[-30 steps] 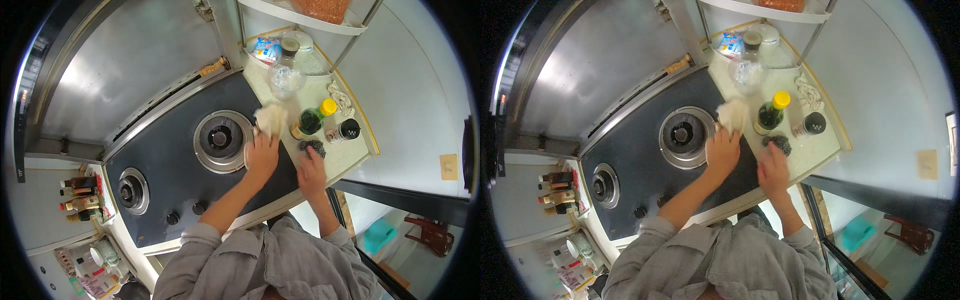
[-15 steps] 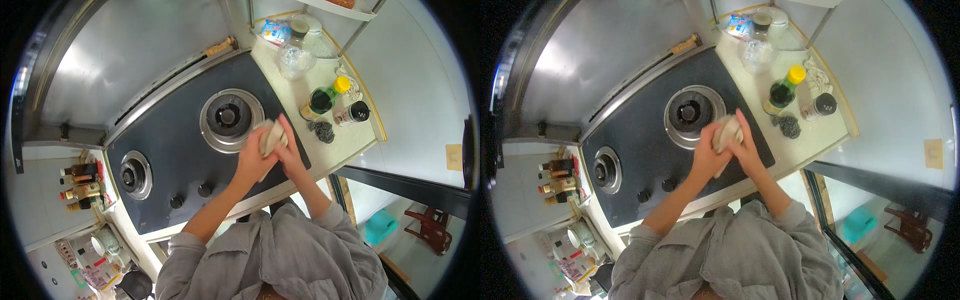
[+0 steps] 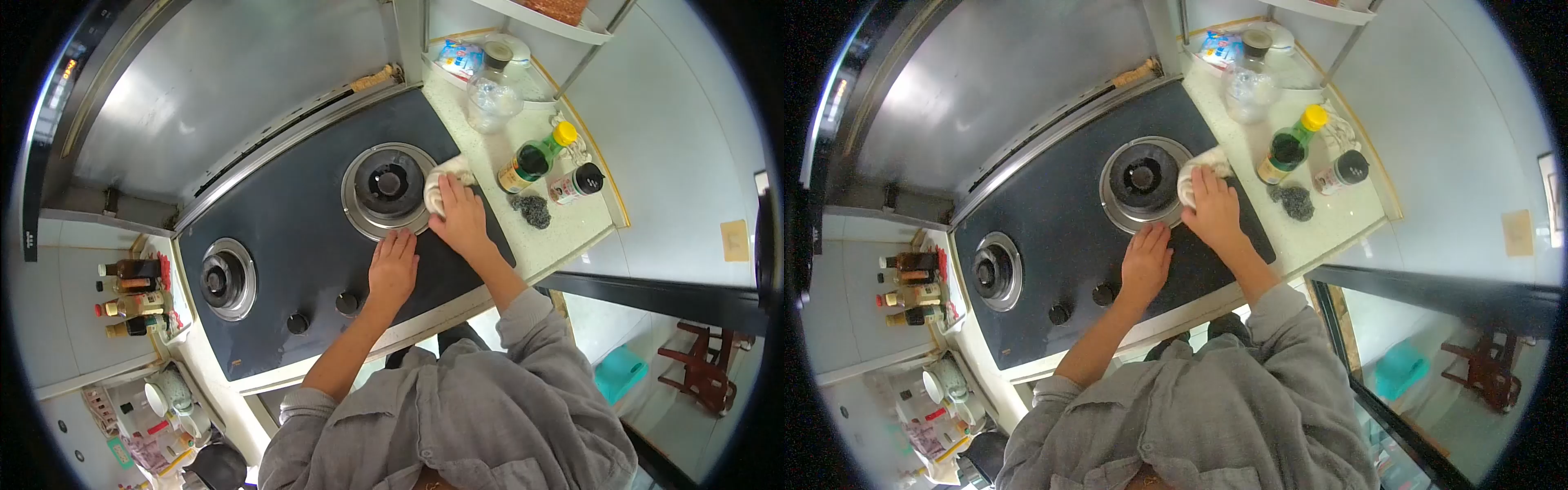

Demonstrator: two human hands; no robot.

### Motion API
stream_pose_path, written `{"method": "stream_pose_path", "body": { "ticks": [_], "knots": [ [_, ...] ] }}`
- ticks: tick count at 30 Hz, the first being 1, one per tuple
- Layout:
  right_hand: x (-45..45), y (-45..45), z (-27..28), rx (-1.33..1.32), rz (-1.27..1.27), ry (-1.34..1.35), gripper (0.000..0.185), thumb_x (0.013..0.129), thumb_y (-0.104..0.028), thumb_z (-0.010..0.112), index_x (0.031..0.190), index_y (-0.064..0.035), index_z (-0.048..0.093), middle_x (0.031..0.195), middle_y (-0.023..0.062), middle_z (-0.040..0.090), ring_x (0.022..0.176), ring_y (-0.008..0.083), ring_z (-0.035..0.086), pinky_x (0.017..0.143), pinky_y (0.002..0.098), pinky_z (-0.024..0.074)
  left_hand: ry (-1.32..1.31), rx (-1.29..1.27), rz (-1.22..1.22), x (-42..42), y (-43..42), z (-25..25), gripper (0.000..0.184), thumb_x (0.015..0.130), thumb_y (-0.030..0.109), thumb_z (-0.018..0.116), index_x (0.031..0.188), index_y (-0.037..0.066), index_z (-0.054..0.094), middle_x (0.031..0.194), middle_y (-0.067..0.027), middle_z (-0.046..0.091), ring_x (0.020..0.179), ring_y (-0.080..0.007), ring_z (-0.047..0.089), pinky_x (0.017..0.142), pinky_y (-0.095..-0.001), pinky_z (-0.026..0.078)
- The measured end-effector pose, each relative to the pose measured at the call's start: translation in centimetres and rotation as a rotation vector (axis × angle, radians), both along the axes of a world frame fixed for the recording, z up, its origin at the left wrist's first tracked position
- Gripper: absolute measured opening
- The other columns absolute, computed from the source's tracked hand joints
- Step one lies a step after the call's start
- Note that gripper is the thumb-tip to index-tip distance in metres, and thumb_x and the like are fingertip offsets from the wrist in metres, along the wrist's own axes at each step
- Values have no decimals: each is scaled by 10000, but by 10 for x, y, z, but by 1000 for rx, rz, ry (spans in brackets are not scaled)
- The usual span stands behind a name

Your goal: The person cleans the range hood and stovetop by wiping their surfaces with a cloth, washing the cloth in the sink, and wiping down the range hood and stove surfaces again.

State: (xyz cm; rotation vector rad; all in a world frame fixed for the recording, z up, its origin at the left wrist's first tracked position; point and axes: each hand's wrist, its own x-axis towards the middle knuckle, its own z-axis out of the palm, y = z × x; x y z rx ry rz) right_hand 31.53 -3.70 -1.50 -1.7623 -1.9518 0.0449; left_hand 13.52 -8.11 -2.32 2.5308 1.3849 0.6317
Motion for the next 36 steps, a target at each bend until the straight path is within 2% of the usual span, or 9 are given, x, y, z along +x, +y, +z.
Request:
{"method": "stream_pose_path", "body": {
  "ticks": [6, 13, 14, 17, 20, 24, 27, 33, 36],
  "knots": [
    [-15, -73, 9, -64, 71, 3, 741, 558, -200, 718, 1244, -57, 477, 1220, 123, 511, 938, 293, 562, 718, 389, 451, 70, 59, -19, 1, 2, 4, 373, 791, 153, 616, 1150, 63, 579, 1195, -77, 548, 1139, -280, 500, 963, -410, 412],
    [-12, -73, 14, -114, 63, 133, 663, 537, -159, 730, 1160, -79, 519, 1138, 85, 522, 935, 249, 570, 702, 371, 445, 209, 65, -35, 6, 3, 12, 323, 839, 179, 568, 1144, 70, 581, 1202, -55, 536, 1120, -255, 502, 928, -395, 418],
    [-9, -76, 16, -135, 68, 142, 661, 538, -155, 731, 1162, -81, 524, 1143, 82, 524, 934, 243, 571, 704, 369, 444, 205, 40, -31, 5, 4, 13, 331, 835, 181, 575, 1158, 105, 583, 1204, -46, 537, 1117, -250, 503, 942, -398, 406],
    [7, -93, 18, -142, 107, 144, 670, 540, -155, 736, 1176, -91, 537, 1168, 69, 528, 910, 225, 563, 706, 357, 427, 251, 107, -74, 13, 8, 19, 386, 816, 199, 603, 1199, 161, 573, 1116, -51, 549, 1022, -244, 527, 857, -402, 438],
    [25, -119, 16, -114, 85, 117, 689, 531, -158, 738, 1192, -108, 551, 1207, 48, 531, 868, 204, 539, 701, 340, 399, 456, 83, -68, 33, 14, 23, 459, 791, 227, 637, 1242, 210, 552, 985, -48, 543, 884, -235, 536, 729, -394, 454],
    [34, -127, 5, -57, 24, 168, 690, 529, -159, 731, 1198, -128, 565, 1241, 30, 534, 818, 192, 500, 685, 330, 367, 542, 48, -107, 52, 33, 25, 501, 795, 227, 628, 1286, 218, 526, 879, -25, 514, 820, -214, 526, 664, -360, 436],
    [35, -124, 2, -53, 12, 241, 670, 542, -166, 725, 1194, -134, 570, 1240, 22, 541, 814, 194, 499, 684, 327, 365, 516, 57, -104, 56, 36, 19, 497, 798, 213, 625, 1285, 211, 527, 878, -27, 521, 836, -218, 532, 673, -366, 439],
    [38, -112, -4, -10, 10, 309, 604, 617, -146, 690, 1202, -88, 552, 1253, 77, 525, 822, 212, 505, 686, 336, 377, 490, -6, -62, 58, 39, 18, 493, 795, 171, 621, 1280, 154, 531, 857, -53, 524, 829, -245, 541, 675, -376, 451],
    [35, -83, -6, -12, -7, 307, 520, 714, -144, 609, 1214, -35, 519, 1215, 118, 522, 851, 259, 524, 674, 371, 412, 485, 6, -50, 55, 41, 18, 488, 792, 171, 620, 1272, 152, 536, 847, -61, 517, 816, -252, 537, 667, -375, 454]
  ]
}}
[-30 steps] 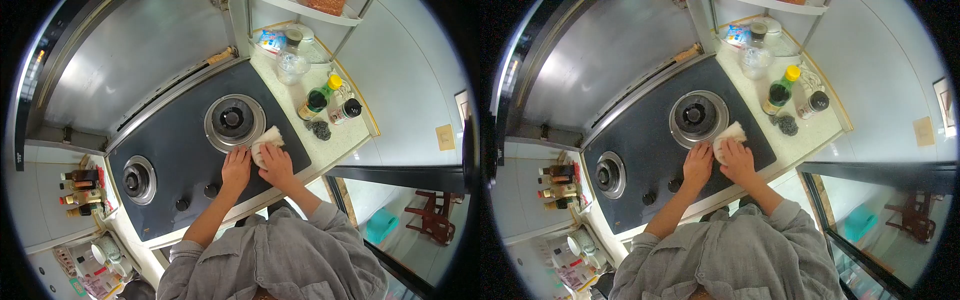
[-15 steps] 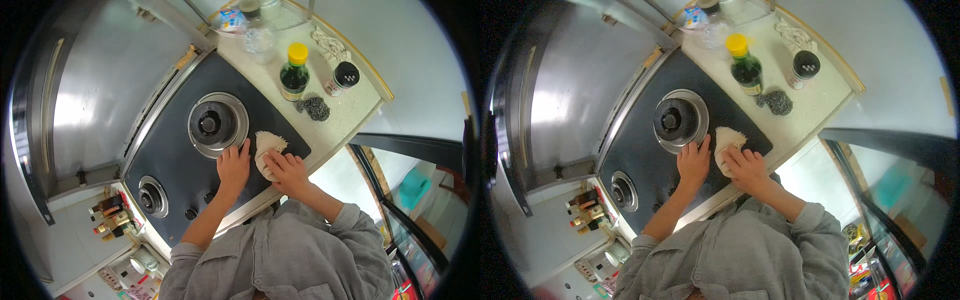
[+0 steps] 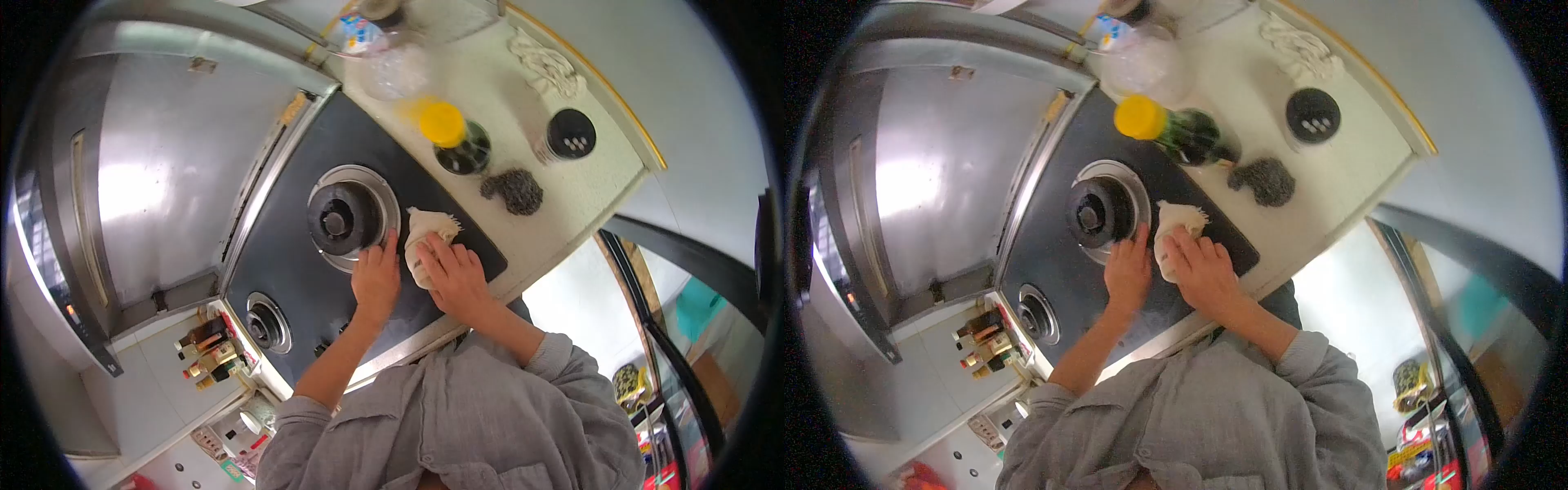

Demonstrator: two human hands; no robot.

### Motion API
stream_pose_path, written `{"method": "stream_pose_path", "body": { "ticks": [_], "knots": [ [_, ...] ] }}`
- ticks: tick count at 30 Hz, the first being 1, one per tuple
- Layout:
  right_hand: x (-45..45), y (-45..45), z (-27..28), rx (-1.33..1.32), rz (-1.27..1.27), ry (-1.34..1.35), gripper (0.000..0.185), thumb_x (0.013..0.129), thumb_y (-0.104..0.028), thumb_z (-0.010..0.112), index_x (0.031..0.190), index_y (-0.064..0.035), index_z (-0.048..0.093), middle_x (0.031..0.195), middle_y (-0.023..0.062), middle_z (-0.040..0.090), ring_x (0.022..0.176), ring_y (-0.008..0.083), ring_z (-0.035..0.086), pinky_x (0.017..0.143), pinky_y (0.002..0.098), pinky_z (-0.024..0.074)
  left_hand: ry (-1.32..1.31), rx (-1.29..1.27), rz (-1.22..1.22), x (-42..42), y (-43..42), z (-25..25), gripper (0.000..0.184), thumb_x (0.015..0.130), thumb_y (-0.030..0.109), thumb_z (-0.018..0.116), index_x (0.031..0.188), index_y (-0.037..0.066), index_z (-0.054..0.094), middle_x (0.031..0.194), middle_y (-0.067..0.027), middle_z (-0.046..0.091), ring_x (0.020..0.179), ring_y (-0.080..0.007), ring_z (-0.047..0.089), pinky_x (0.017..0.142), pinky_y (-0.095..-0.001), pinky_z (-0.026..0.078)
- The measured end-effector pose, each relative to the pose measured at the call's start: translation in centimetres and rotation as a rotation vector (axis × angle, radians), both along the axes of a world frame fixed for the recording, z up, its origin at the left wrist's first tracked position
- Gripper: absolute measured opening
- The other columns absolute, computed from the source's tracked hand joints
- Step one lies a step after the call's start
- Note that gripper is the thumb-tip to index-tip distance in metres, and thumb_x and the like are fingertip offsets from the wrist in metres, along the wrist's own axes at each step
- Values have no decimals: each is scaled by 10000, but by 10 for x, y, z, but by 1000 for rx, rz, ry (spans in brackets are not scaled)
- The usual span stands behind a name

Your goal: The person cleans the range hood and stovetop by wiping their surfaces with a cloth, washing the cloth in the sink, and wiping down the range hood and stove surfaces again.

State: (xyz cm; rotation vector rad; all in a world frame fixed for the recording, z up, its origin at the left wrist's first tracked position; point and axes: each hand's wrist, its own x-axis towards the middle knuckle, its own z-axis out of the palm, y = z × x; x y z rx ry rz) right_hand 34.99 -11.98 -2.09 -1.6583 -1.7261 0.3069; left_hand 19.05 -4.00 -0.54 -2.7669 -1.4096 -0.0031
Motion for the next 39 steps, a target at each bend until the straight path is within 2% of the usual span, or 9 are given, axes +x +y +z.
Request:
{"method": "stream_pose_path", "body": {
  "ticks": [5, 14, 19, 23, 25, 29, 33, 37, 39],
  "knots": [
    [-8, 90, -7, 11, -92, 131, 571, 688, -42, 610, 1242, -59, 473, 1176, 157, 507, 984, 360, 512, 811, 445, 433, -45, 63, 47, -1, -7, -7, 481, 788, 161, 607, 1264, 176, 540, 824, -65, 491, 790, -251, 525, 658, -376, 446],
    [-53, 271, -13, 165, -121, -132, 513, 640, -73, 723, 1118, -196, 586, 1075, -40, 581, 1013, 247, 501, 802, 412, 409, -201, 26, 163, -2, -13, 0, 405, 767, 148, 632, 1170, 175, 595, 824, -53, 473, 793, -242, 513, 680, -361, 443],
    [-115, 305, -13, 38, 270, 76, 466, 666, -38, 748, 1103, -130, 617, 1217, 54, 564, 1179, 308, 453, 990, 417, 399, -393, -102, 137, -26, -20, 7, 283, 767, 112, 641, 1050, 120, 634, 916, -57, 551, 872, -254, 556, 746, -367, 478],
    [-94, 298, 7, -197, 377, -33, 460, 711, -60, 719, 1151, -145, 613, 1254, 103, 542, 1213, 284, 458, 987, 391, 422, -707, -232, 164, -38, -12, 31, 290, 744, 41, 666, 1030, 87, 655, 943, -85, 617, 890, -271, 594, 728, -354, 506],
    [-70, 296, -2, -18, 240, -68, 401, 694, -51, 702, 1080, -114, 612, 1158, 120, 573, 1088, 292, 531, 919, 386, 455, -792, -280, 205, -54, -5, 43, 286, 747, 27, 662, 1028, 81, 659, 956, -96, 626, 897, -277, 598, 730, -352, 510],
    [-32, 298, -5, -22, -122, -115, 439, 652, -82, 710, 1073, -87, 585, 1034, 122, 610, 1018, 299, 549, 826, 415, 480, -723, -88, 406, -98, 14, 50, 308, 754, 26, 658, 1058, 75, 649, 1014, -136, 625, 947, -313, 591, 813, -377, 491],
    [-49, 300, 36, -54, -190, 371, 452, 664, -130, 711, 1067, 5, 558, 1044, 188, 569, 1018, 359, 535, 858, 447, 443, -497, -96, 650, -151, 33, 19, 454, 771, 176, 667, 1207, 101, 567, 1294, -189, 490, 1183, -379, 461, 975, -428, 412],
    [-47, 336, 72, 528, -284, 592, 549, 768, -149, 674, 1223, 40, 434, 1191, 252, 492, 1120, 409, 465, 971, 441, 364, -279, -198, 685, -171, 45, -1, 606, 749, 226, 692, 1309, 138, 477, 1387, -211, 392, 1249, -441, 385, 1022, -455, 372],
    [-44, 352, 68, 524, -284, 418, 617, 756, -96, 682, 1263, 30, 354, 1222, 262, 460, 1158, 416, 439, 994, 445, 352, -225, -240, 686, -170, 51, 1, 638, 741, 242, 699, 1324, 146, 460, 1396, -218, 378, 1249, -464, 373, 1025, -464, 368]
  ]
}}
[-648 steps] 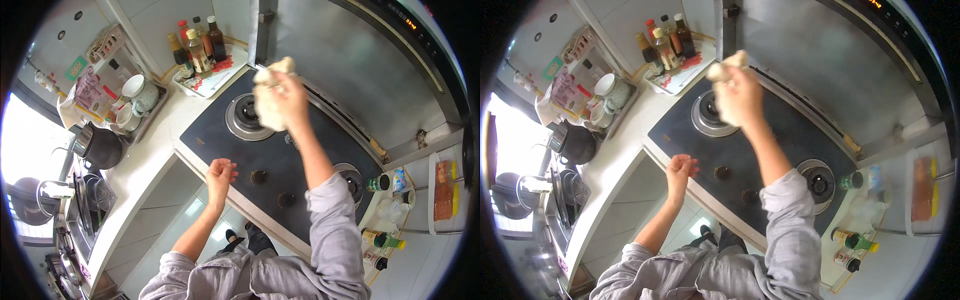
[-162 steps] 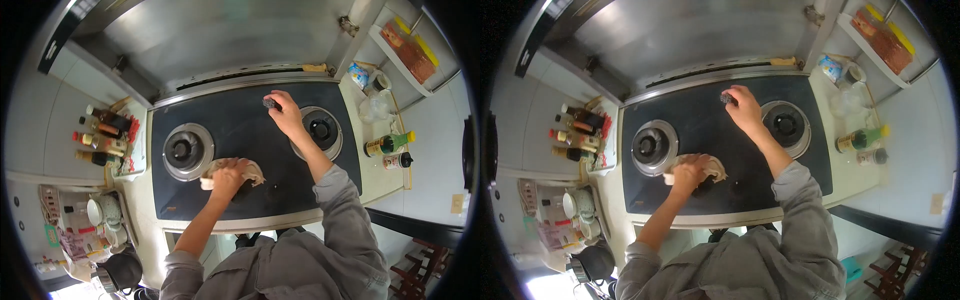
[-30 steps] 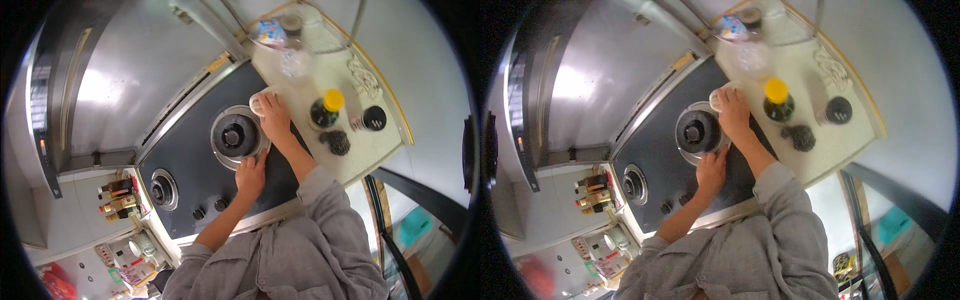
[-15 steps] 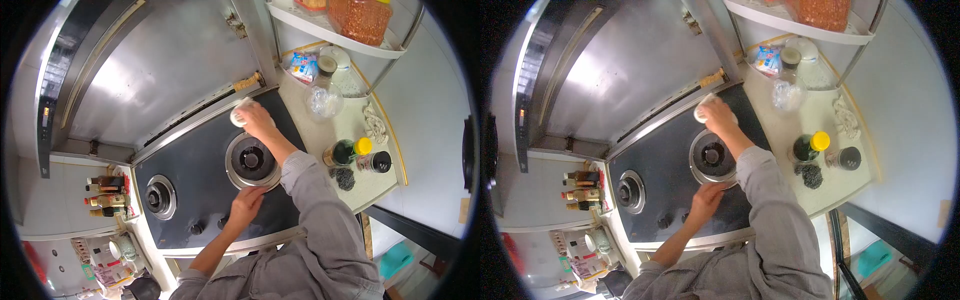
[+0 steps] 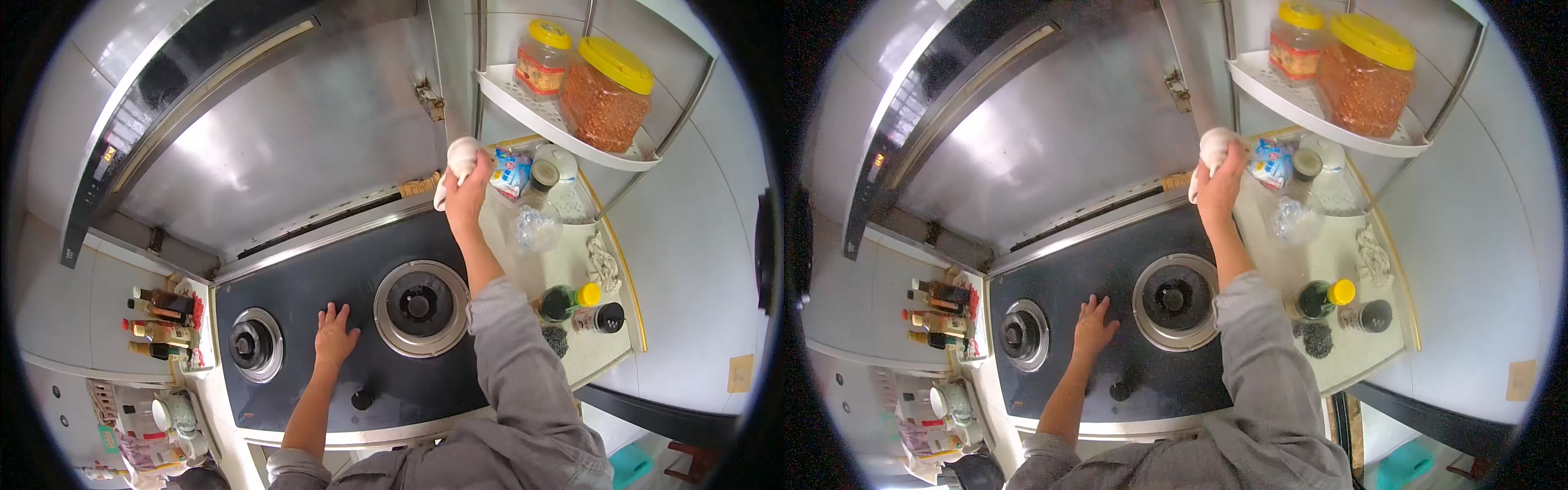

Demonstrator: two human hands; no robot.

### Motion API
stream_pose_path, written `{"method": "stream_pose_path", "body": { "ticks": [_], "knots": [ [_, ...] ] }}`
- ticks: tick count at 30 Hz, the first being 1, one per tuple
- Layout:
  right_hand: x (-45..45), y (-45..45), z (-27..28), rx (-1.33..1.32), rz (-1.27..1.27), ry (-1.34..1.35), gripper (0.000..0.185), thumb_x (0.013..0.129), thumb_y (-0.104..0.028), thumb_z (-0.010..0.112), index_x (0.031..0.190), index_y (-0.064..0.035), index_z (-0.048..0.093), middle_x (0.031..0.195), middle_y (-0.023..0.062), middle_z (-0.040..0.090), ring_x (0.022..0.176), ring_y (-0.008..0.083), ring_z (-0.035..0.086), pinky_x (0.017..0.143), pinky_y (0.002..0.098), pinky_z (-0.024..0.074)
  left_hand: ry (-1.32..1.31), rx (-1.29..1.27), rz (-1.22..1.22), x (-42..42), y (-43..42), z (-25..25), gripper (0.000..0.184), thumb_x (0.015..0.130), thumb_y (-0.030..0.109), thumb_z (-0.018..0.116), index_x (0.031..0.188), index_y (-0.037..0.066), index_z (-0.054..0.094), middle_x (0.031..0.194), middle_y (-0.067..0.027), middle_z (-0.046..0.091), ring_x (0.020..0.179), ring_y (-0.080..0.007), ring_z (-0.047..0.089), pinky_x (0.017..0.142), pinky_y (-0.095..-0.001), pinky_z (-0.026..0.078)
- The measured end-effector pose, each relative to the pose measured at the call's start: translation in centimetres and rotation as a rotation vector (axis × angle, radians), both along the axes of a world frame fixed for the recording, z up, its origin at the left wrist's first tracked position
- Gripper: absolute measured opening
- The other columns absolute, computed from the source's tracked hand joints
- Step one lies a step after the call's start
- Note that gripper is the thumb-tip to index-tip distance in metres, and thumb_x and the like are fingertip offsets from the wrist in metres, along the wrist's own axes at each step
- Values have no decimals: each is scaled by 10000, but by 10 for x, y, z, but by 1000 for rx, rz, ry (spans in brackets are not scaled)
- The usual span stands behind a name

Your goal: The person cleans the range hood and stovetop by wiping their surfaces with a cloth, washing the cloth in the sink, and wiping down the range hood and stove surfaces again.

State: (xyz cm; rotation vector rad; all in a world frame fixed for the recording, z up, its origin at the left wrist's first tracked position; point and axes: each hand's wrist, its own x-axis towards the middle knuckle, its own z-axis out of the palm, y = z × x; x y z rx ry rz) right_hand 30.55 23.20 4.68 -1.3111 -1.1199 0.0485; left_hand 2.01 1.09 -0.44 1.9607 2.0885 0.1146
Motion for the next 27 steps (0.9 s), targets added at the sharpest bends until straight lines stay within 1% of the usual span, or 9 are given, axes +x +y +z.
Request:
{"method": "stream_pose_path", "body": {
  "ticks": [2, 3, 6, 7, 11, 14, 17, 23, 27],
  "knots": [
    [-2, 10, -47, -60, -104, -169, 672, 740, -88, 700, 1280, 22, 315, 1227, 270, 452, 1165, 419, 433, 1000, 447, 352, 23, -14, -1, 3, 1, 0, 652, 734, 258, 705, 1327, 150, 456, 1393, -225, 379, 1240, -483, 372, 1019, -474, 371],
    [1, 9, -68, -236, -82, -152, 720, 715, -102, 727, 1279, 9, 294, 1216, 267, 455, 1144, 426, 446, 984, 447, 374, 30, -15, -2, 2, 2, -1, 651, 734, 264, 704, 1326, 152, 458, 1391, -227, 381, 1236, -489, 372, 1018, -474, 372],
    [8, -2, -62, -636, -48, 18, 724, 710, -137, 744, 1269, 7, 306, 1186, 254, 472, 1111, 420, 470, 955, 447, 398, 36, -10, 6, 3, 2, -3, 648, 737, 279, 702, 1325, 157, 459, 1386, -231, 385, 1229, -502, 372, 1014, -477, 375],
    [10, -3, -55, -642, -49, 71, 700, 712, -178, 756, 1244, 9, 341, 1170, 229, 485, 1082, 410, 492, 927, 445, 412, 34, -1, 12, 5, 2, -2, 646, 740, 281, 700, 1327, 158, 458, 1385, -233, 385, 1230, -502, 372, 1013, -478, 376],
    [-1, 6, -19, -215, -95, 201, 668, 711, -224, 770, 1212, 22, 404, 1178, 208, 490, 1102, 387, 486, 925, 420, 404, 57, 11, 13, 9, 1, -2, 642, 752, 286, 688, 1336, 166, 450, 1388, -237, 382, 1231, -512, 368, 1008, -487, 379],
    [-7, 24, 52, 195, -84, 35, 681, 743, -192, 747, 1282, -1, 377, 1209, 226, 461, 1123, 406, 459, 936, 445, 391, 28, 44, 7, 7, -2, -5, 634, 760, 289, 680, 1338, 170, 450, 1389, -239, 381, 1232, -521, 363, 1006, -493, 380],
    [-11, 43, 34, 212, -208, -113, 666, 758, -178, 734, 1301, -42, 373, 1238, 233, 441, 1120, 433, 456, 930, 460, 394, 48, 55, 12, 8, -2, -8, 618, 763, 290, 677, 1331, 170, 465, 1384, -240, 386, 1219, -526, 378, 1007, -494, 378],
    [1, 17, -34, -190, -142, -31, 630, 756, -214, 736, 1287, -97, 418, 1200, 204, 484, 1107, 395, 491, 883, 453, 432, 77, 42, 13, 8, -3, -13, 617, 781, 331, 649, 1345, 178, 452, 1399, -233, 374, 1227, -526, 369, 1019, -496, 364],
    [2, -6, 47, -15, -18, -16, 590, 749, -235, 743, 1257, -131, 462, 1162, 180, 502, 967, 359, 554, 767, 446, 472, 93, -7, 18, 8, -2, -7, 611, 813, 354, 615, 1366, 182, 421, 1423, -223, 343, 1254, -510, 346, 1032, -482, 354]
  ]
}}
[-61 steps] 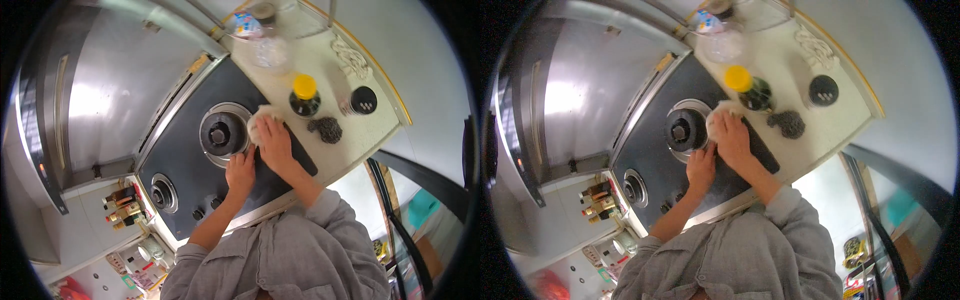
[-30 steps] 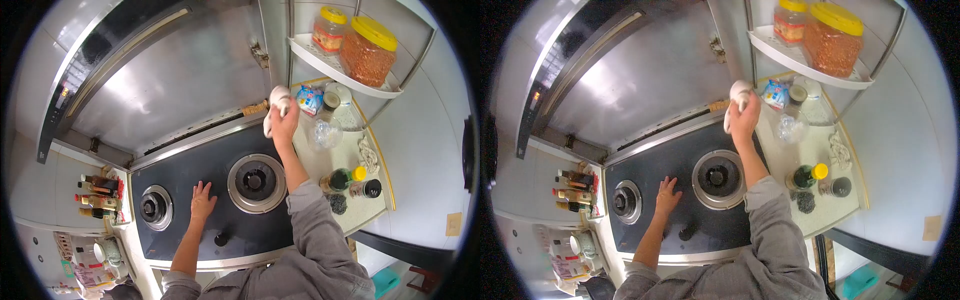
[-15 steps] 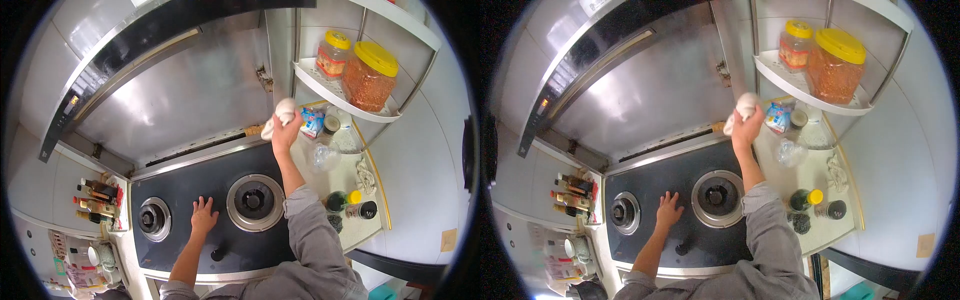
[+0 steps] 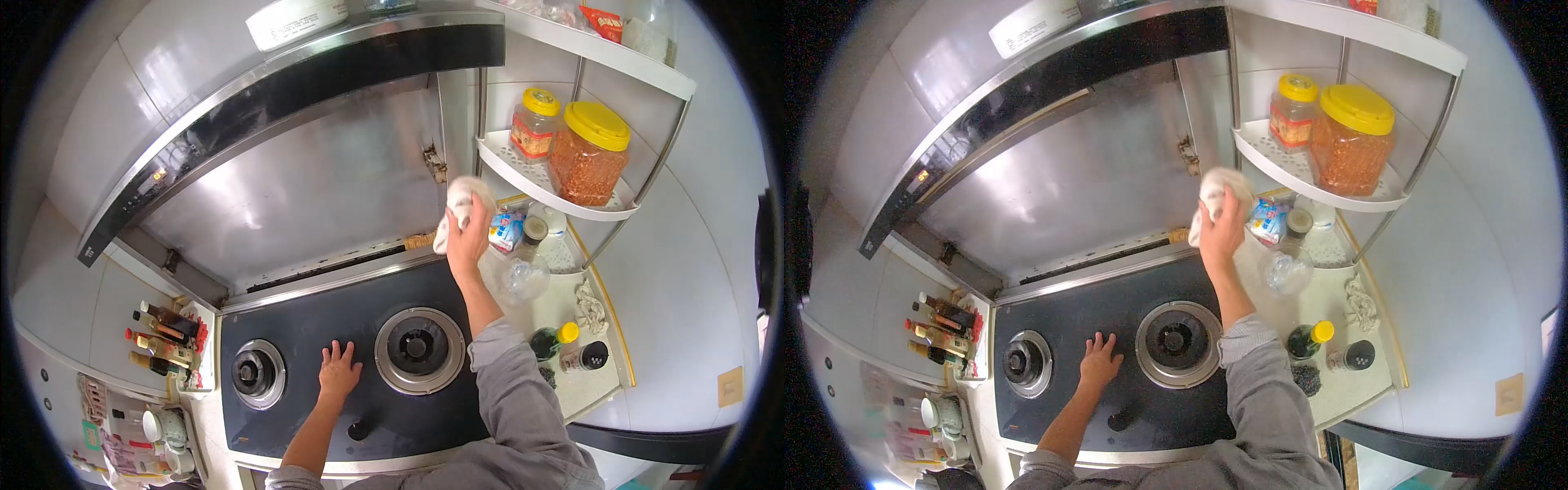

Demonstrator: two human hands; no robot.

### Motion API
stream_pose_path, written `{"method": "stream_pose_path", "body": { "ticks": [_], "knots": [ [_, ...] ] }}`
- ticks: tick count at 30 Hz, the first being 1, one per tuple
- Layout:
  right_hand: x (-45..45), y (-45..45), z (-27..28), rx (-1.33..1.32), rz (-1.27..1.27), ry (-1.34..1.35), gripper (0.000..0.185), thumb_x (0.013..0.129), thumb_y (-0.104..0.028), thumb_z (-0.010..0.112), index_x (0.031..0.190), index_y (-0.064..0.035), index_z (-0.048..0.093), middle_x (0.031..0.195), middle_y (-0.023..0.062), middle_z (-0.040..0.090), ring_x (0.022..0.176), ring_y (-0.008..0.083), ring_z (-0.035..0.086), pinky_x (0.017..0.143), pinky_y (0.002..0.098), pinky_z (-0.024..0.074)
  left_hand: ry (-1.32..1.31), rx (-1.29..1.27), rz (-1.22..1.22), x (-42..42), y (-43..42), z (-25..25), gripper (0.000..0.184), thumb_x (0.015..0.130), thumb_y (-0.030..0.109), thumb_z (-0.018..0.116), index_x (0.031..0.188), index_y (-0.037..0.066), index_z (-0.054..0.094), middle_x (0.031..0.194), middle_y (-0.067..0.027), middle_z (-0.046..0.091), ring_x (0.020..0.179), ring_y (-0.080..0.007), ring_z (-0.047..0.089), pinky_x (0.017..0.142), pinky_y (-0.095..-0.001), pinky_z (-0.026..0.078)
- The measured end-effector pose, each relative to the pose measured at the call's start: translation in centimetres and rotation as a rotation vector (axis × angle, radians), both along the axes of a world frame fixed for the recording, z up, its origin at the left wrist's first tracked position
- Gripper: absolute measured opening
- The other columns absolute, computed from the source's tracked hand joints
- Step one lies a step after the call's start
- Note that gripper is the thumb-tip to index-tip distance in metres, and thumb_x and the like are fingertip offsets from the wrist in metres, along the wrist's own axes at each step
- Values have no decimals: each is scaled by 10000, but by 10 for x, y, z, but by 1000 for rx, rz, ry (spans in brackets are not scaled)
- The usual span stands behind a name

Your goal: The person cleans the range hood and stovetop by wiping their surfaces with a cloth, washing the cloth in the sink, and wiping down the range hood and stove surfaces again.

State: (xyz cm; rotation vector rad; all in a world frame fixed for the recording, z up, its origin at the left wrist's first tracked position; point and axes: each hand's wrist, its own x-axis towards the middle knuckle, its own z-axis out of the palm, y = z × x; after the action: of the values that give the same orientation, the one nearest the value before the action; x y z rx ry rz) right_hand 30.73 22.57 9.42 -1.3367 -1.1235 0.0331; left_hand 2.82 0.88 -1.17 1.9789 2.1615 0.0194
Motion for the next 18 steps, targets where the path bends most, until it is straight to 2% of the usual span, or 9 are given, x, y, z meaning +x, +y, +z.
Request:
{"method": "stream_pose_path", "body": {
  "ticks": [1, 3, 6, 10, 13, 15, 17, 18],
  "knots": [
    [-2, 3, 24, 129, 2, -23, 560, 754, -229, 735, 1241, -131, 476, 1132, 167, 521, 929, 354, 556, 747, 443, 470, 5, -15, -2, 1, 0, 2, 607, 824, 356, 604, 1374, 184, 411, 1433, -219, 330, 1264, -503, 338, 1037, -477, 350],
    [-6, 6, 69, 166, 7, -149, 533, 768, -204, 712, 1237, -139, 467, 1108, 143, 542, 952, 350, 560, 745, 437, 472, -1, 4, -12, 0, 0, 0, 614, 812, 360, 616, 1367, 189, 421, 1425, -221, 342, 1253, -508, 349, 1027, -483, 359],
    [-9, 30, 62, 187, 62, -130, 530, 768, -171, 694, 1238, -147, 451, 1090, 137, 577, 959, 349, 578, 758, 428, 472, -15, -12, -4, -2, -2, 0, 618, 807, 367, 621, 1366, 195, 423, 1430, -216, 337, 1252, -505, 352, 1023, -489, 360],
    [-12, 25, 61, 14, 161, 157, 537, 741, -155, 701, 1221, -165, 459, 1064, 147, 625, 925, 355, 613, 778, 425, 474, -18, 6, -15, -5, -2, -6, 622, 810, 377, 620, 1371, 202, 416, 1444, -203, 322, 1266, -496, 341, 1014, -500, 365],
    [0, 7, 77, -124, 193, 104, 500, 735, -166, 714, 1186, -163, 500, 1062, 135, 630, 929, 343, 614, 776, 424, 476, -15, 7, -3, -5, 0, -9, 623, 811, 380, 619, 1374, 209, 413, 1445, -196, 322, 1275, -489, 333, 1003, -504, 377],
    [2, 12, 90, 89, 133, -39, 529, 724, -182, 740, 1202, -156, 516, 1107, 159, 576, 897, 365, 608, 780, 423, 478, -16, 11, -5, -5, 0, -11, 625, 809, 385, 621, 1374, 215, 414, 1444, -194, 325, 1279, -484, 330, 997, -511, 382],
    [0, 17, 127, 266, 2, -140, 557, 724, -188, 748, 1226, -158, 509, 1133, 179, 527, 871, 379, 603, 778, 429, 481, -7, 13, -7, -8, -2, -12, 628, 807, 388, 624, 1374, 220, 414, 1445, -191, 326, 1282, -481, 328, 994, -517, 383],
    [-2, 13, 151, 222, 11, -157, 591, 739, -189, 739, 1268, -168, 475, 1142, 198, 457, 899, 402, 586, 784, 448, 482, -8, 16, -5, -7, -3, -11, 629, 805, 390, 625, 1374, 221, 415, 1446, -191, 324, 1283, -480, 328, 993, -521, 382]
  ]
}}
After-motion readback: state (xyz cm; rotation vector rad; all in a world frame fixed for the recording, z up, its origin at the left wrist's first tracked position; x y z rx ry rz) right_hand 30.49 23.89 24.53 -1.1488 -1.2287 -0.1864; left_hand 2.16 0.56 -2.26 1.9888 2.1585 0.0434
